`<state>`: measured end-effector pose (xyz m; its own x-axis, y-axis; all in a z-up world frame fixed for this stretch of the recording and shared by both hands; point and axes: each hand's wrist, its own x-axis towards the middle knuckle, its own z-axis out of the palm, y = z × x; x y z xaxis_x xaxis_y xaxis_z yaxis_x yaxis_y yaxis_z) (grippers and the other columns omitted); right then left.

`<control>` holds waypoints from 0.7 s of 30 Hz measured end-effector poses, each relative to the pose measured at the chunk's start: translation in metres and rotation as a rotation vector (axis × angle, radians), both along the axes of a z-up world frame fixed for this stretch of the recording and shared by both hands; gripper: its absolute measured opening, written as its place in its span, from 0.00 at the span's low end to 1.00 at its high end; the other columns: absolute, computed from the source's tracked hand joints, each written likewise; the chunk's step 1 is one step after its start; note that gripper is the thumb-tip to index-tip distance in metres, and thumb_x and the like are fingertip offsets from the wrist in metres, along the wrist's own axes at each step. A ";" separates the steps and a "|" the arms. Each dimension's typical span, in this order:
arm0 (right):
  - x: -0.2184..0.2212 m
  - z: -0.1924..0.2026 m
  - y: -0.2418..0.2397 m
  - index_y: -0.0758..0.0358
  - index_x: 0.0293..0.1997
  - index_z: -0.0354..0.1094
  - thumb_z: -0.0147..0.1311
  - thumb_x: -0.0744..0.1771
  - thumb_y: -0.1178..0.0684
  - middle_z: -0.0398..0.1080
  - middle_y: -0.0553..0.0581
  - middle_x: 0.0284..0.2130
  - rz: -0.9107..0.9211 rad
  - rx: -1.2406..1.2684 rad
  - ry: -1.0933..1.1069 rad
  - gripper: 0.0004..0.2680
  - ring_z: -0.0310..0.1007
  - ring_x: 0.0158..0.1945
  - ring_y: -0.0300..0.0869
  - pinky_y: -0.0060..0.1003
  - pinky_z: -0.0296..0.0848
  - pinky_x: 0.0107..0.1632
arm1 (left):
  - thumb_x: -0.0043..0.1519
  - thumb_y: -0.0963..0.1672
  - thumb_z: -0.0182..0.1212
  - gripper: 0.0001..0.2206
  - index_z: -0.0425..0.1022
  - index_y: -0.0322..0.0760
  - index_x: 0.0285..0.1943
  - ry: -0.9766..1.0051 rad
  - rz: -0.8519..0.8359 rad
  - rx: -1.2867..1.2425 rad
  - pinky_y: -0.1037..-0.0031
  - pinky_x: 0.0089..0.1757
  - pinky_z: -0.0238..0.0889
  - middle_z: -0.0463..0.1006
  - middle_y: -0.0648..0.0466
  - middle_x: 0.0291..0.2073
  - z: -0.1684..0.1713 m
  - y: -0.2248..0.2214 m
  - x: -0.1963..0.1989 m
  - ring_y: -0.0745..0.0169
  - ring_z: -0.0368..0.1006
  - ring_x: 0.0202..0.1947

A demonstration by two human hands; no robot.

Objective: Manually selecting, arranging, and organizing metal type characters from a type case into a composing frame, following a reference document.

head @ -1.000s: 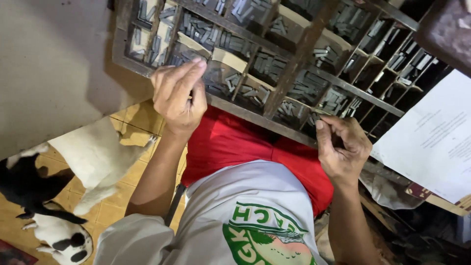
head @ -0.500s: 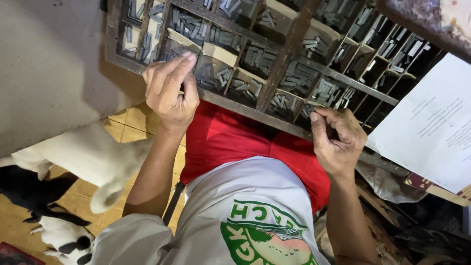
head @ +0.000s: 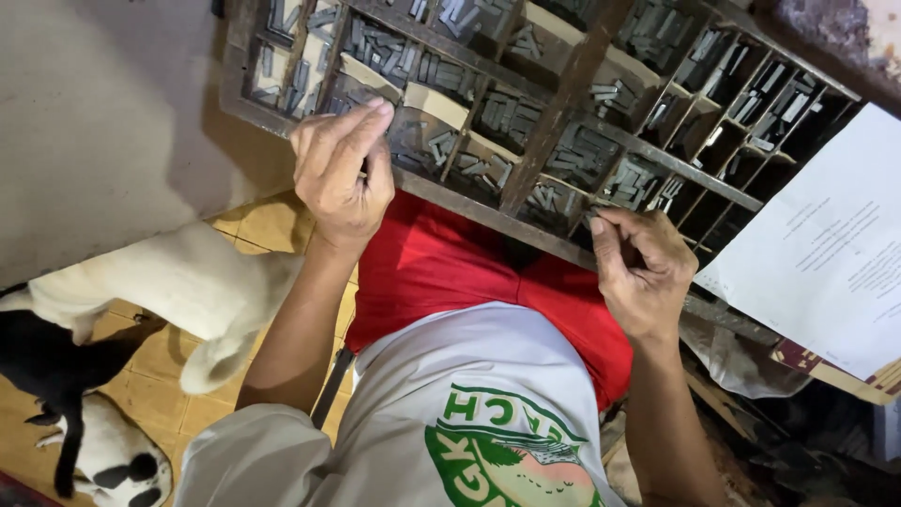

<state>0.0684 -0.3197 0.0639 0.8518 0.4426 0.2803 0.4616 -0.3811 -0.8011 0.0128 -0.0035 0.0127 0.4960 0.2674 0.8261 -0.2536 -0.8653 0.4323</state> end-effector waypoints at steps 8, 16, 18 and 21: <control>-0.001 0.002 0.001 0.74 0.44 0.78 0.63 0.68 0.68 0.62 0.60 0.21 -0.016 -0.025 -0.026 0.03 0.63 0.20 0.45 0.39 0.64 0.28 | 0.61 0.33 0.65 0.09 0.87 0.34 0.44 0.005 0.009 -0.002 0.69 0.43 0.67 0.85 0.51 0.39 0.005 -0.002 0.002 0.55 0.78 0.33; -0.001 0.001 0.008 0.71 0.39 0.79 0.65 0.65 0.67 0.63 0.60 0.19 -0.016 -0.019 -0.074 0.03 0.65 0.19 0.47 0.37 0.64 0.26 | 0.61 0.33 0.66 0.08 0.87 0.34 0.42 0.006 0.020 0.012 0.69 0.42 0.67 0.85 0.50 0.39 0.003 -0.003 0.003 0.56 0.78 0.32; -0.003 -0.003 0.007 0.70 0.38 0.80 0.65 0.65 0.68 0.64 0.60 0.18 -0.024 -0.010 -0.083 0.03 0.65 0.19 0.48 0.36 0.65 0.26 | 0.60 0.33 0.66 0.08 0.87 0.33 0.42 0.009 0.018 0.017 0.69 0.42 0.67 0.85 0.50 0.38 0.002 -0.002 0.003 0.56 0.78 0.32; -0.003 -0.012 0.000 0.71 0.39 0.79 0.65 0.65 0.65 0.65 0.60 0.19 -0.004 -0.043 -0.106 0.02 0.66 0.20 0.48 0.37 0.65 0.25 | 0.60 0.32 0.65 0.09 0.87 0.32 0.41 0.015 0.005 0.009 0.69 0.42 0.67 0.85 0.50 0.38 0.001 -0.002 0.004 0.56 0.79 0.33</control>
